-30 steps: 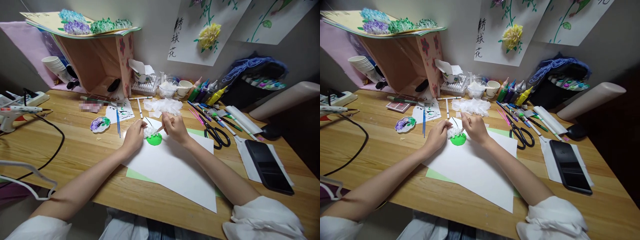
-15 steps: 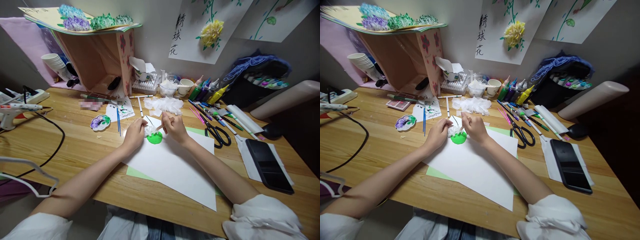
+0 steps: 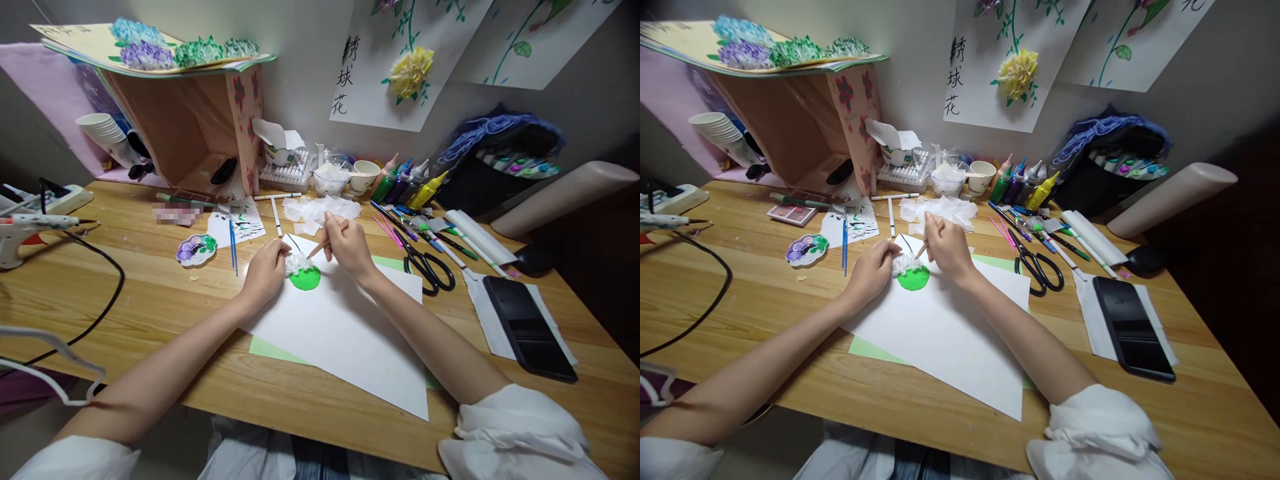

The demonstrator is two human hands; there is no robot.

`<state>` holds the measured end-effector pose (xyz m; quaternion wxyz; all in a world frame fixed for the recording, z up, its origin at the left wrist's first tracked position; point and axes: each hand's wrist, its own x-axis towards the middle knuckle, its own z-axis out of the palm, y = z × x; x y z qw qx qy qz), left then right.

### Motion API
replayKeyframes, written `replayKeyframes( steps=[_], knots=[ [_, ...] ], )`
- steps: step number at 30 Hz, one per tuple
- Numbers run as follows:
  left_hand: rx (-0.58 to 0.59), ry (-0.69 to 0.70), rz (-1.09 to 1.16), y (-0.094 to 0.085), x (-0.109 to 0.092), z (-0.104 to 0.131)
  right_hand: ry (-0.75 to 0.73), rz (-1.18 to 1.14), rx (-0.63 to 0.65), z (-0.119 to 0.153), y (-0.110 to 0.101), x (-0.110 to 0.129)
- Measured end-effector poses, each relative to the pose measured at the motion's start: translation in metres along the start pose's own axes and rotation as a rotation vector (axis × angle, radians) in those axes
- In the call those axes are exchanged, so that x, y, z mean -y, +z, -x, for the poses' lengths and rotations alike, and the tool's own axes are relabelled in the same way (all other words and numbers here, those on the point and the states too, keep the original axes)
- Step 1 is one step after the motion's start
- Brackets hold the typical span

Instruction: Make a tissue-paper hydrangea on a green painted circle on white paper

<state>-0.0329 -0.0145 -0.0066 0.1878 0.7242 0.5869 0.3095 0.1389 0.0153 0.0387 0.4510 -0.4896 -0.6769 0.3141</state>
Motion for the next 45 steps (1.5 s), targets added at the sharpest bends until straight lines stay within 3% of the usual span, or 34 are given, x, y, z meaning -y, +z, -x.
replayKeyframes(
  steps=[4, 8, 10, 14, 17, 21, 26, 32, 37, 41, 45],
  knots=[
    [-0.005, -0.01, 0.018, 0.0, 0.0, 0.0, -0.112, -0.08, -0.038, -0.015, -0.034, 0.004],
    [-0.008, -0.004, 0.028, 0.001, 0.001, 0.0, -0.205, 0.094, 0.061, -0.027, -0.051, -0.015],
    [-0.007, -0.004, 0.023, 0.001, 0.001, 0.0, -0.261, 0.276, 0.16, -0.028, -0.043, -0.031],
    [-0.005, -0.005, 0.013, 0.0, 0.001, 0.0, -0.378, 0.415, 0.289, -0.022, -0.012, -0.06],
    [-0.011, 0.004, 0.01, 0.0, 0.001, 0.001, -0.409, 0.53, 0.262, -0.018, 0.004, -0.071],
    [-0.007, 0.007, 0.002, -0.001, 0.001, 0.001, -0.425, 0.585, 0.198, -0.017, 0.006, -0.071],
    [-0.005, 0.011, -0.002, 0.0, 0.002, 0.001, -0.383, 0.436, 0.04, -0.017, -0.003, -0.063],
    [-0.007, 0.011, -0.008, 0.001, 0.002, 0.001, -0.41, 0.521, 0.215, -0.019, 0.002, -0.07],
    [-0.011, 0.008, 0.002, 0.0, 0.001, 0.001, -0.381, 0.508, 0.127, -0.021, 0.002, -0.071],
    [-0.005, 0.006, 0.017, 0.001, 0.002, 0.001, -0.306, 0.259, -0.032, -0.02, -0.01, -0.057],
    [-0.029, -0.007, 0.071, 0.001, 0.002, 0.001, -0.181, -0.035, 0.013, -0.019, -0.023, -0.038]
  ],
)
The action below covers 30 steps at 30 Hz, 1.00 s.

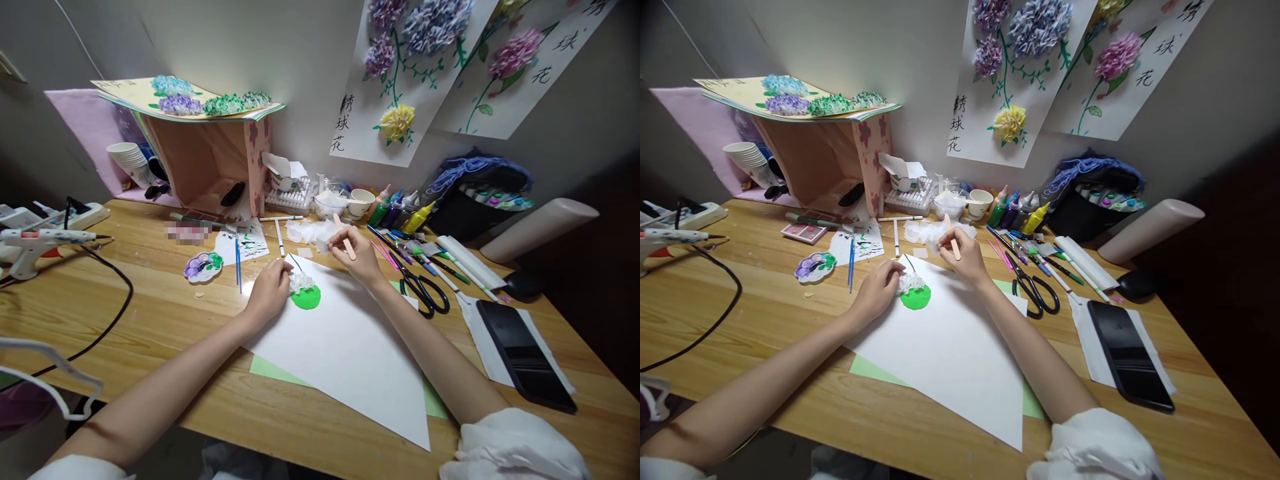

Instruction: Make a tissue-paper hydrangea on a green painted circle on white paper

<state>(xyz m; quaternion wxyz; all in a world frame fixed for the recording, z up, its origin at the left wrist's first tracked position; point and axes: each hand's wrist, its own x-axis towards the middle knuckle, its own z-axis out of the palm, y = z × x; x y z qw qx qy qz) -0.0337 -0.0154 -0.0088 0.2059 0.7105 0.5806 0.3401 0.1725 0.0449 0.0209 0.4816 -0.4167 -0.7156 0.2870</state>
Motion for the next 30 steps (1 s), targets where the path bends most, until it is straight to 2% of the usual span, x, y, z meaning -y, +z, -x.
replayKeyframes(
  steps=[2, 5, 9, 13, 17, 23, 30],
  knots=[
    [-0.045, -0.001, 0.05, -0.002, -0.003, 0.001, 0.077, -0.144, 0.099, 0.0, -0.005, 0.009],
    [-0.096, 0.065, 0.114, -0.006, -0.011, 0.003, 0.163, -0.298, 0.317, 0.002, -0.011, 0.021],
    [-0.057, 0.181, 0.176, -0.013, -0.022, 0.008, 0.136, -0.376, 0.453, 0.006, -0.014, 0.036],
    [-0.056, 0.266, 0.255, -0.017, -0.026, 0.012, 0.057, -0.317, 0.488, 0.007, -0.014, 0.046],
    [-0.095, 0.307, 0.287, -0.018, -0.026, 0.013, -0.019, -0.234, 0.495, 0.007, -0.016, 0.046],
    [-0.112, 0.321, 0.297, -0.018, -0.026, 0.013, 0.018, -0.265, 0.465, 0.008, -0.017, 0.047],
    [-0.016, 0.299, 0.284, -0.019, -0.032, 0.014, -0.024, -0.162, 0.525, 0.01, -0.014, 0.057]
  ],
)
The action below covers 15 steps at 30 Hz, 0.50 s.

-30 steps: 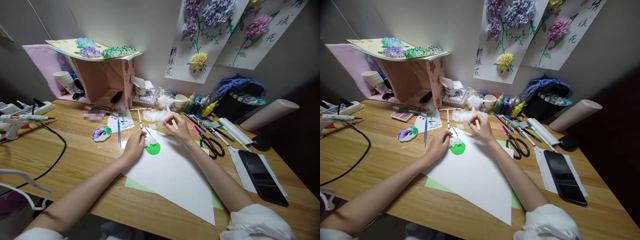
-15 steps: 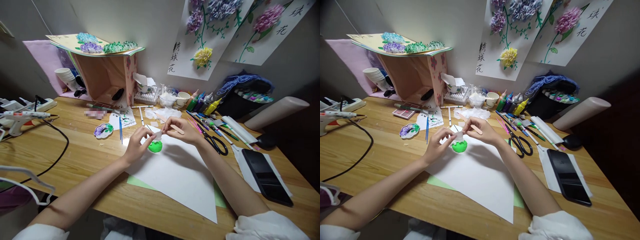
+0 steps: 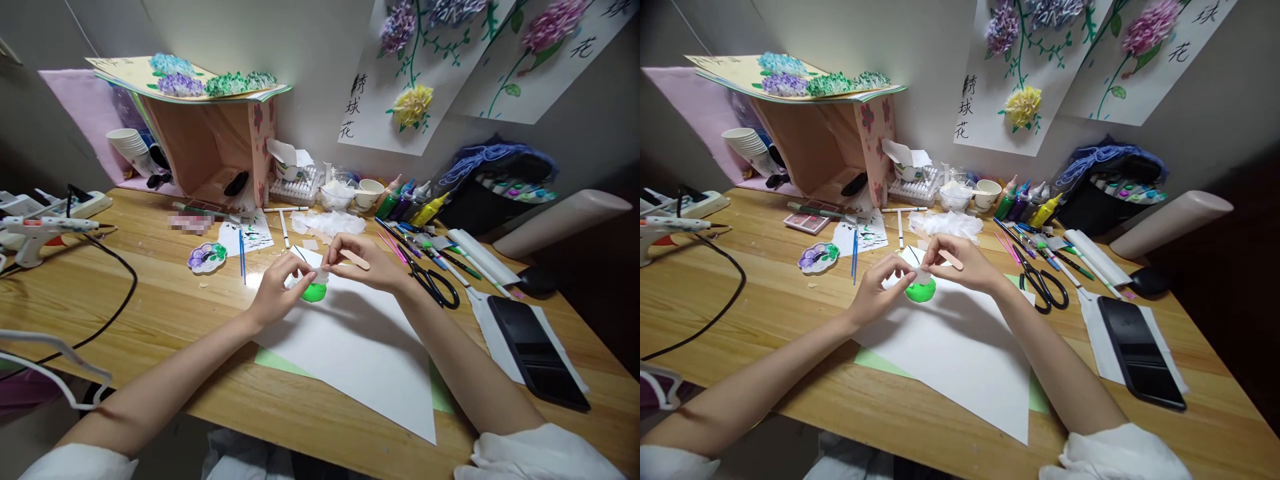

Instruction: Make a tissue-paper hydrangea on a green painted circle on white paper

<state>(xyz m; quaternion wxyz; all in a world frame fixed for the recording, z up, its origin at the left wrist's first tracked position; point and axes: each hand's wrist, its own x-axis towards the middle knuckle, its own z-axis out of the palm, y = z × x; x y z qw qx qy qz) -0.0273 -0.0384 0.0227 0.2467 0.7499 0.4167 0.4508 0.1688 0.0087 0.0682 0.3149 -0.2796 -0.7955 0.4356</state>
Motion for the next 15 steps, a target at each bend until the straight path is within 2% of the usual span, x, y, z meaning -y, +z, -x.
replayKeyframes(
  steps=[5, 9, 12, 15],
  knots=[
    [0.151, -0.076, -0.028, 0.002, 0.002, 0.002, 0.044, 0.024, 0.18, 0.003, -0.001, -0.003],
    [0.228, -0.073, -0.07, 0.005, 0.002, 0.005, 0.031, 0.191, 0.272, 0.004, -0.002, -0.001],
    [0.291, -0.106, -0.12, 0.006, 0.001, 0.007, 0.045, 0.293, 0.248, 0.004, -0.005, 0.005],
    [0.322, -0.212, -0.221, 0.005, 0.001, 0.006, 0.114, 0.205, 0.18, 0.005, -0.008, 0.01]
  ],
)
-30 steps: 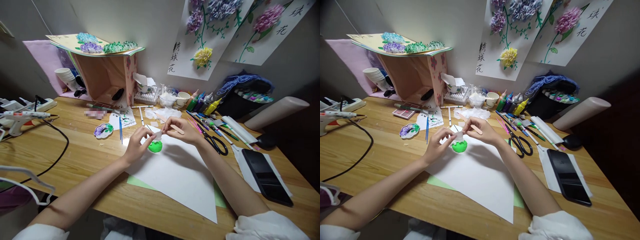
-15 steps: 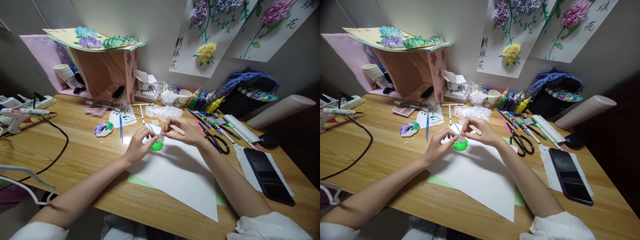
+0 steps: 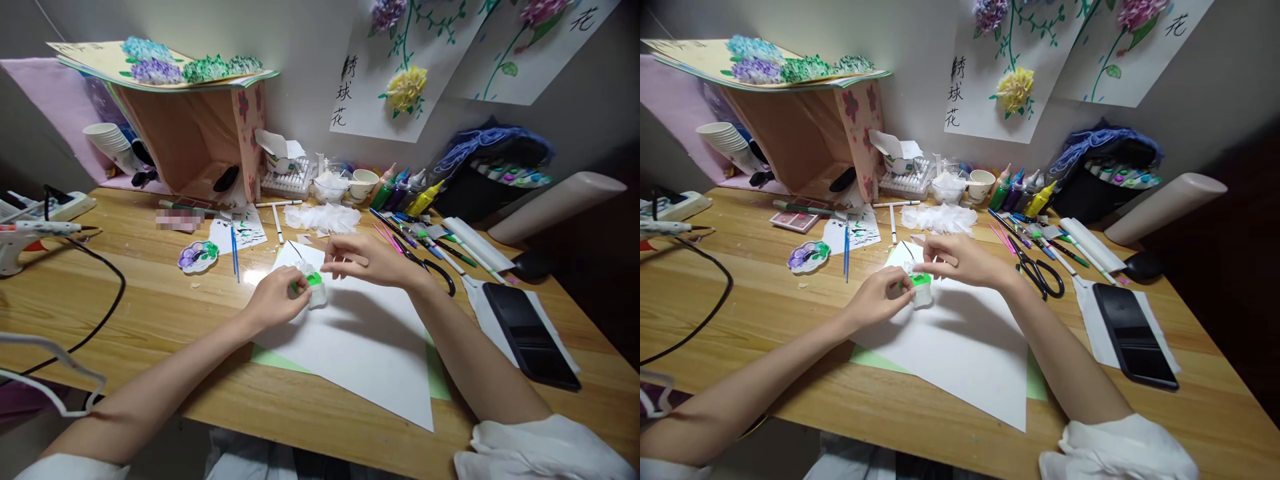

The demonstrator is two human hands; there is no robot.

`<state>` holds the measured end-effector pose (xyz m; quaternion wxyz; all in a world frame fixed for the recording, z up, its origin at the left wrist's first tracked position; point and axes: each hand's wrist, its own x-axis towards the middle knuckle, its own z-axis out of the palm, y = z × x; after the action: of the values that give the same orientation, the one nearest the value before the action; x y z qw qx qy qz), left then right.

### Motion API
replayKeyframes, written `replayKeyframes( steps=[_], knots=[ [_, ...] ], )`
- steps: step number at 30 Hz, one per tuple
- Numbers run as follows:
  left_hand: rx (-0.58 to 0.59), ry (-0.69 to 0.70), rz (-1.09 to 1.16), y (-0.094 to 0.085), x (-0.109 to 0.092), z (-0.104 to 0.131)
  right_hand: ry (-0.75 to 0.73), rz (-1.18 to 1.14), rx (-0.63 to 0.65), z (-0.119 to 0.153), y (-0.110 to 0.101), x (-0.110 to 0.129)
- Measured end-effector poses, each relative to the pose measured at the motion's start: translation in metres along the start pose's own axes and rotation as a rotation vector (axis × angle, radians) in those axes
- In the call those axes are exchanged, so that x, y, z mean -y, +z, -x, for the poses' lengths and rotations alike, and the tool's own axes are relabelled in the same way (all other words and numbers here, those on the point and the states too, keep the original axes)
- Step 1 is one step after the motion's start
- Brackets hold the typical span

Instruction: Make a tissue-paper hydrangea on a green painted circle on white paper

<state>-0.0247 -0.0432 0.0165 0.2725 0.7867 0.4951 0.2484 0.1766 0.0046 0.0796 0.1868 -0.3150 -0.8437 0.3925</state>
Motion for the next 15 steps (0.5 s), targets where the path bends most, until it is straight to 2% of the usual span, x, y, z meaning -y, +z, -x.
replayKeyframes(
  steps=[2, 4, 8, 11, 13, 15],
  knots=[
    [-0.009, -0.057, -0.062, -0.001, 0.002, -0.001, 0.012, -0.116, -0.013, 0.001, -0.001, 0.0],
    [-0.037, -0.056, -0.108, -0.001, 0.003, -0.001, -0.013, -0.19, -0.044, 0.002, -0.002, -0.001],
    [-0.076, 0.08, -0.147, -0.002, 0.002, -0.002, -0.018, -0.223, -0.131, 0.003, -0.007, -0.002],
    [-0.029, 0.242, -0.104, -0.002, -0.003, -0.006, 0.028, -0.258, -0.173, 0.005, -0.012, -0.001],
    [-0.007, 0.264, -0.083, -0.001, -0.006, -0.013, 0.044, -0.3, -0.199, 0.006, -0.015, -0.001],
    [-0.024, 0.207, -0.114, 0.0, -0.007, -0.022, 0.055, -0.323, -0.218, 0.008, -0.018, -0.002]
  ],
)
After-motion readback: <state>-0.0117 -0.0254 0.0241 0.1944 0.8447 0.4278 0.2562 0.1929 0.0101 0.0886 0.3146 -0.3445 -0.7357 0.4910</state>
